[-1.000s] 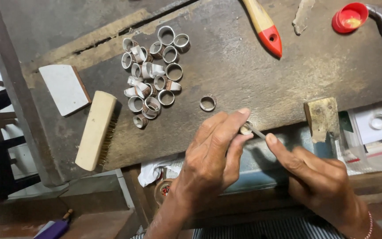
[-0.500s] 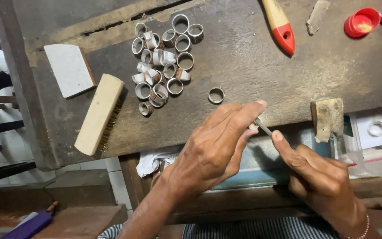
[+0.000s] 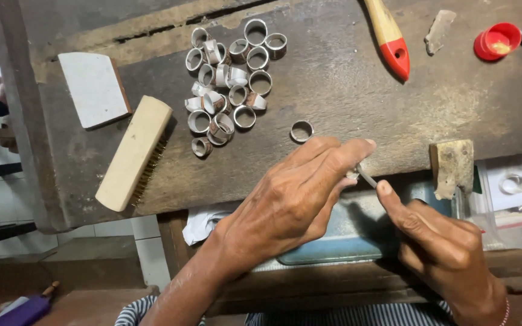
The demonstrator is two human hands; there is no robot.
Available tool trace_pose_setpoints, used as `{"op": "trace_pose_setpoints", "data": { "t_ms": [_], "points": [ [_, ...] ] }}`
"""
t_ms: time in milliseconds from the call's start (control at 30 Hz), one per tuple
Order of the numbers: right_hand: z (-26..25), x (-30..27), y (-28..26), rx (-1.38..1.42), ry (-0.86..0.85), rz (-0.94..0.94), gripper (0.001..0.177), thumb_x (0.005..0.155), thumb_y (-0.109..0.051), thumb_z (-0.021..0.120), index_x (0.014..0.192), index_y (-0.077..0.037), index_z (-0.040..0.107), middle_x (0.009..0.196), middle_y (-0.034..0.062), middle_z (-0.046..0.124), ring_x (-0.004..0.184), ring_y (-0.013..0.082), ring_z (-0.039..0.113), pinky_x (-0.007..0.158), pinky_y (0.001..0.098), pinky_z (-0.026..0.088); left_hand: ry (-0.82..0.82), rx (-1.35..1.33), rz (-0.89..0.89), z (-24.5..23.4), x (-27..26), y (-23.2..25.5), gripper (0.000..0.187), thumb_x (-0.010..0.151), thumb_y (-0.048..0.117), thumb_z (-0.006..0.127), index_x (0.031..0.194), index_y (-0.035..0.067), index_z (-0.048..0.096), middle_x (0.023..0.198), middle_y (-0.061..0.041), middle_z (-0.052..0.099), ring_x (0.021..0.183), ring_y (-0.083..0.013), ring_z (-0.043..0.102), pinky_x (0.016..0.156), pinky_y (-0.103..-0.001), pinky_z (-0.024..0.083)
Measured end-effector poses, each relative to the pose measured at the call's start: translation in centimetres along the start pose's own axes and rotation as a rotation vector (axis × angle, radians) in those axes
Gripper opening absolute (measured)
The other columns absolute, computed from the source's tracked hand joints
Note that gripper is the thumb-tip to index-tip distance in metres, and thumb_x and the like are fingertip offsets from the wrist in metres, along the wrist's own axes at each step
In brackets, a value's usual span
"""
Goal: Filing the edges of a silver ring at a jewelry workshop to smooth the surface.
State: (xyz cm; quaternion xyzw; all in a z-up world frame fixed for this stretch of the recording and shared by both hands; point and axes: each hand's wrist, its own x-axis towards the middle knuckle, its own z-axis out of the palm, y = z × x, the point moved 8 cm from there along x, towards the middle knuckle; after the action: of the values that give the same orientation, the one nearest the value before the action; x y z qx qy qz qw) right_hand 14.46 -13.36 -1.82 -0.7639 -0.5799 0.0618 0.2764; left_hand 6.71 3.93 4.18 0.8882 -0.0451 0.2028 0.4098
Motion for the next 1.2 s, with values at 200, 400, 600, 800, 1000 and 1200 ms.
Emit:
{"op": "trace_pose_setpoints", "data": {
  "t_ms": [200,400,600,800,1000,1200],
  "points": [
    [0.0,-0.1,-0.5,-0.017,0.013,-0.031,0.05,0.093,0.012,0.058,0.141,-0.002,0.06,0.074,0.0027,0.049,0.054,0.0166,0.04,0.054,0.0326,0.04,0.016,-0.025,0.002,-0.2,-0.2,-0.2,0.044,0.105,-0.019,0.062,0.141,-0.006,0.041,0.111,-0.021,0.059,0.105,-0.0344,0.06,0.096,-0.042,0.055],
    [-0.3,0.2,-0.8,-0.037,-0.007,-0.04,0.053,0.092,0.013,0.056,0.142,-0.003,0.06,0.073,0.0023,0.049,0.051,0.0157,0.04,0.052,0.0298,0.039,0.019,-0.016,-0.006,-0.1,-0.3,-0.5,0.044,0.105,-0.018,0.061,0.142,-0.005,0.041,0.111,-0.02,0.058,0.104,-0.033,0.06,0.094,-0.041,0.055],
    [0.0,-0.1,-0.5,-0.025,-0.01,-0.032,0.05,0.094,0.009,0.054,0.143,-0.002,0.059,0.073,0.0032,0.047,0.05,0.017,0.038,0.051,0.0314,0.038,0.008,-0.041,0.0,-0.3,0.0,-0.6,0.042,0.106,-0.016,0.061,0.141,-0.004,0.042,0.116,-0.021,0.061,0.106,-0.0332,0.061,0.096,-0.041,0.055],
    [-0.1,0.5,-1.0,-0.051,0.0,-0.044,0.044,0.097,0.008,0.055,0.14,0.001,0.06,0.073,0.0046,0.047,0.051,0.0177,0.037,0.05,0.0308,0.036,-0.029,-0.08,-0.037,0.0,-0.2,-0.9,0.036,0.108,-0.012,0.053,0.141,-0.002,0.042,0.12,-0.021,0.058,0.111,-0.0347,0.061,0.099,-0.042,0.055],
    [0.1,0.4,-0.4,-0.07,-0.023,-0.048,0.049,0.093,0.01,0.056,0.14,0.0,0.061,0.074,0.0034,0.05,0.052,0.017,0.041,0.051,0.0325,0.039,-0.02,-0.102,-0.052,0.1,-0.1,-1.2,0.032,0.109,-0.01,0.05,0.139,-0.002,0.044,0.114,-0.02,0.058,0.106,-0.0338,0.061,0.095,-0.041,0.055],
    [0.0,0.7,-0.4,-0.143,-0.005,-0.097,0.049,0.092,0.011,0.053,0.138,-0.001,0.064,0.072,0.0022,0.049,0.05,0.0162,0.04,0.049,0.0324,0.037,-0.006,-0.076,-0.059,-0.3,-0.1,-1.2,0.036,0.107,-0.012,0.052,0.14,-0.001,0.044,0.116,-0.02,0.058,0.108,-0.0342,0.061,0.094,-0.041,0.055]
  ]
}}
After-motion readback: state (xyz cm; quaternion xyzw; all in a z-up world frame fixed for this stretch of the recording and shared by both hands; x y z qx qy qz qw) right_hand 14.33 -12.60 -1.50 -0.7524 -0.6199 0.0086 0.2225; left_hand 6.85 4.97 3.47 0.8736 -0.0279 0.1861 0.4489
